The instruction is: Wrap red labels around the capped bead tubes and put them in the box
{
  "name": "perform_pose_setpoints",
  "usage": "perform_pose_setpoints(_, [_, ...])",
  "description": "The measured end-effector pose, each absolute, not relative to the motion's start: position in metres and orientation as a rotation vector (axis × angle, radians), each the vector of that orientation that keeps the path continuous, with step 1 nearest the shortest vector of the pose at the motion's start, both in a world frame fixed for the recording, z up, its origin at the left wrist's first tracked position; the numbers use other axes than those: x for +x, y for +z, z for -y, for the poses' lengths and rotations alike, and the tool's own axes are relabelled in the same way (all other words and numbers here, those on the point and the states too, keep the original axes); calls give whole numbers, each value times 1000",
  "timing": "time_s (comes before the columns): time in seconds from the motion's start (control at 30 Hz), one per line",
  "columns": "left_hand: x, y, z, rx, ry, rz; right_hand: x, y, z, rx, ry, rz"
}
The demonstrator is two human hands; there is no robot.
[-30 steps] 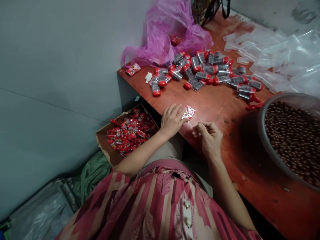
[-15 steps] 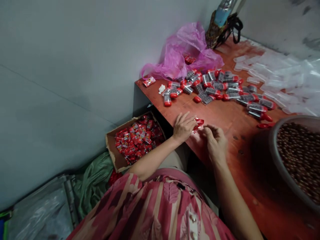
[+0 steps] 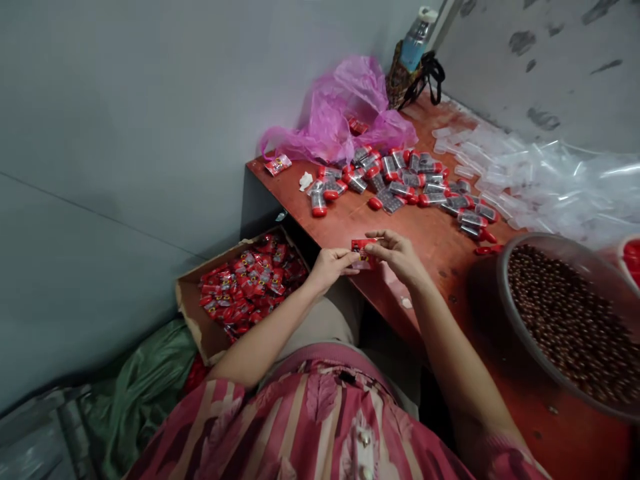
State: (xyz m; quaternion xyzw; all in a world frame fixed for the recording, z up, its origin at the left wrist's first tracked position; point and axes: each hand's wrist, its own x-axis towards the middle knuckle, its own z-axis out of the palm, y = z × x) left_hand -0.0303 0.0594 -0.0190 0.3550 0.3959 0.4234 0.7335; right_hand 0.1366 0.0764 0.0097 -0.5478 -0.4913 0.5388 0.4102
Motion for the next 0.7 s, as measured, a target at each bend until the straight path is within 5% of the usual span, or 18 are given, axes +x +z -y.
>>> perform_pose_setpoints(0.23, [-45, -25, -65, 513, 1037, -970, 161, 5, -171, -1507, 553, 1671])
perform_pose_setpoints(0.5, [-55, -18, -72, 125, 1167, -909, 167, 5, -209, -1470, 663, 1711])
perform_pose_setpoints(0.7, [-51, -16, -75, -63, 1211, -835, 140, 19, -115, -1468, 845, 1444])
